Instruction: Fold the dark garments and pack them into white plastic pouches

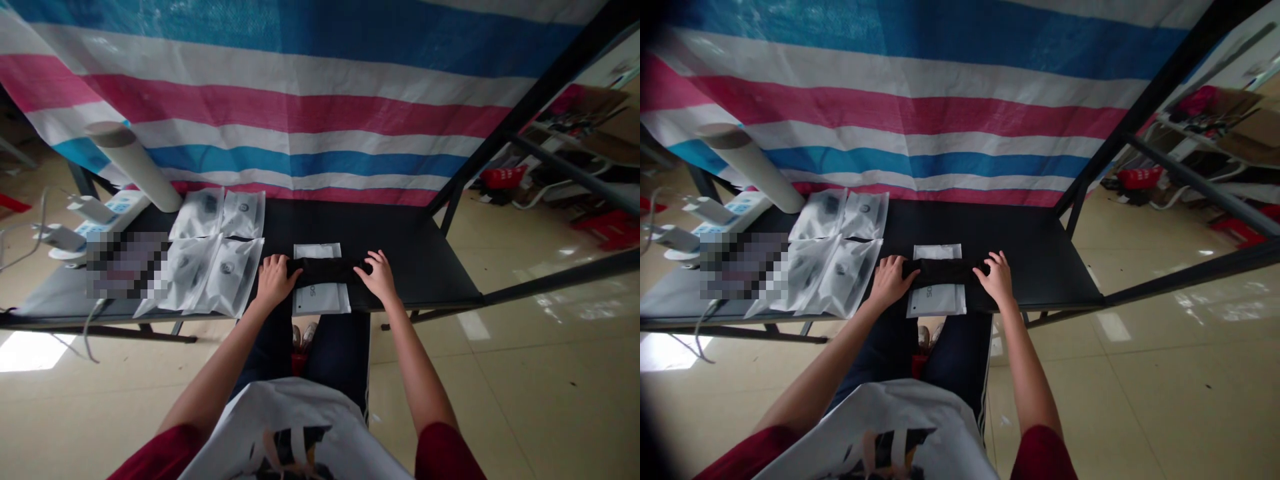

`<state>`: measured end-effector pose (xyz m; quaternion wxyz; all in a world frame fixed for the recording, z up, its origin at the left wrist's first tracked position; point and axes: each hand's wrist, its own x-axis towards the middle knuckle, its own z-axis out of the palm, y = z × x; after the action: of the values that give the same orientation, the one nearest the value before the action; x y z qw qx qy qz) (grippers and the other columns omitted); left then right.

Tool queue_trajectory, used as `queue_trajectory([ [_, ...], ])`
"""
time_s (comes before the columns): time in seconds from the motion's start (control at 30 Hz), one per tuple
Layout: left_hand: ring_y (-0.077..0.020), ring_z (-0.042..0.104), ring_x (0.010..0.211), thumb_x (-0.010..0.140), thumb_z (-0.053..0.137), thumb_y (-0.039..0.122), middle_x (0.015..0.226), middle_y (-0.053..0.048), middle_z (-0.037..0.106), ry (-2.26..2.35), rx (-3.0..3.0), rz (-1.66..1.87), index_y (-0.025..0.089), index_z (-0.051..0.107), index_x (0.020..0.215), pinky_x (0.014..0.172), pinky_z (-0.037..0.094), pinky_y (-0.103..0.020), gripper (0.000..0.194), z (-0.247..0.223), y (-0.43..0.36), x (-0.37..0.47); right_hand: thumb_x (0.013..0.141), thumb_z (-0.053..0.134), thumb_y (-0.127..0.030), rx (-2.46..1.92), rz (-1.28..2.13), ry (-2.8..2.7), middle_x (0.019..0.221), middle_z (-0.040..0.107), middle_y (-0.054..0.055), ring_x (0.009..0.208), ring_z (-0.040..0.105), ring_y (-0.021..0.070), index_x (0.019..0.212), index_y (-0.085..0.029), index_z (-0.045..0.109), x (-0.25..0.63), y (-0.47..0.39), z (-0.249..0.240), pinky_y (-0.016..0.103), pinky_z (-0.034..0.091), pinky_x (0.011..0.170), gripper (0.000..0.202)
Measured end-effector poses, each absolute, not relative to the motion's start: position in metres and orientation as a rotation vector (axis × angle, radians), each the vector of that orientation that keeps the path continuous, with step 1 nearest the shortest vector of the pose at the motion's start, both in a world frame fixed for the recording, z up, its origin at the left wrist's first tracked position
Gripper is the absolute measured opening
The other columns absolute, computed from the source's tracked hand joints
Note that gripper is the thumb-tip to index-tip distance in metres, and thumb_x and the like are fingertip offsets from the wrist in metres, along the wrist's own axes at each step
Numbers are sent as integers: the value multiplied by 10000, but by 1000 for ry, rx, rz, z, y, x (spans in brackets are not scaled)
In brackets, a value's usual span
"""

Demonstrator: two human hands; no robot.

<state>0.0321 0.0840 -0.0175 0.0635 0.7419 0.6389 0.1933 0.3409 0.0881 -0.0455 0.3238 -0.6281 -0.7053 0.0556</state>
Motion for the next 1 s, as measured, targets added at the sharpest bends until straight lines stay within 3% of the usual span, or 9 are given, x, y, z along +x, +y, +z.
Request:
queue_trajectory([
  [0.1, -325, 624, 944, 906, 517, 462, 938, -132, 648, 1916, 2196, 543, 185, 542, 1094, 758, 483, -400, 335, -9, 89, 35, 853, 614, -299, -1700, 158, -1867, 1132, 656, 143, 1237, 524, 327, 987, -189, 639, 330, 98, -36, 484, 440, 1014, 175],
  [0.23, -253, 657, 752, 875, 562, 451, 850, -66, 649, 1890, 2068, 647, 217, 499, 1052, 611, 440, -307, 300, 6, 80, 32, 879, 548, -260, -1830, 291, -1778, 950, 692, 103, 932, 668, 283, 1064, -228, 584, 318, 112, -17, 402, 505, 833, 190],
  [0.43, -159, 616, 613, 854, 584, 380, 795, 16, 627, 1523, 1864, 938, 229, 398, 1233, 575, 418, -241, 449, 29, 27, 45, 820, 584, -337, -1399, 532, -1492, 1001, 682, 79, 959, 661, 235, 1062, -223, 510, 292, 162, 12, 373, 515, 853, 278],
  [0.53, -138, 603, 571, 905, 518, 364, 801, 17, 654, 1387, 1873, 851, 255, 474, 1246, 597, 431, -242, 360, 31, 1, 61, 780, 630, -302, -1294, 644, -1572, 955, 696, 54, 915, 676, 212, 1038, -218, 530, 268, 183, 18, 357, 513, 863, 289],
  [0.67, -162, 654, 623, 952, 440, 393, 831, -21, 705, 1448, 1926, 682, 242, 570, 1221, 652, 456, -260, 334, 21, -10, 73, 763, 670, -220, -1376, 673, -1805, 981, 719, 34, 951, 686, 202, 971, -227, 594, 236, 194, 6, 342, 509, 880, 222],
  [0.83, -271, 710, 788, 881, 543, 542, 775, -70, 725, 1555, 2148, 199, 215, 418, 1447, 665, 478, -303, 666, 6, -14, 70, 756, 721, -215, -1510, 618, -1957, 1015, 737, 10, 995, 688, 192, 950, -244, 646, 219, 190, -22, 311, 508, 883, 210],
  [0.9, -277, 704, 776, 861, 594, 505, 830, -90, 732, 1581, 2245, 65, 235, 349, 1495, 654, 482, -317, 732, 4, -17, 68, 780, 716, -266, -1544, 578, -1945, 1013, 741, 13, 984, 693, 193, 976, -248, 656, 219, 187, -26, 301, 513, 864, 206],
  [1.0, -266, 679, 832, 900, 574, 358, 864, -90, 718, 1582, 2347, 34, 251, 407, 1470, 661, 489, -320, 603, 3, -22, 62, 799, 701, -331, -1638, 501, -1957, 988, 745, 16, 956, 700, 212, 998, -258, 663, 220, 178, -26, 306, 516, 835, 215],
])
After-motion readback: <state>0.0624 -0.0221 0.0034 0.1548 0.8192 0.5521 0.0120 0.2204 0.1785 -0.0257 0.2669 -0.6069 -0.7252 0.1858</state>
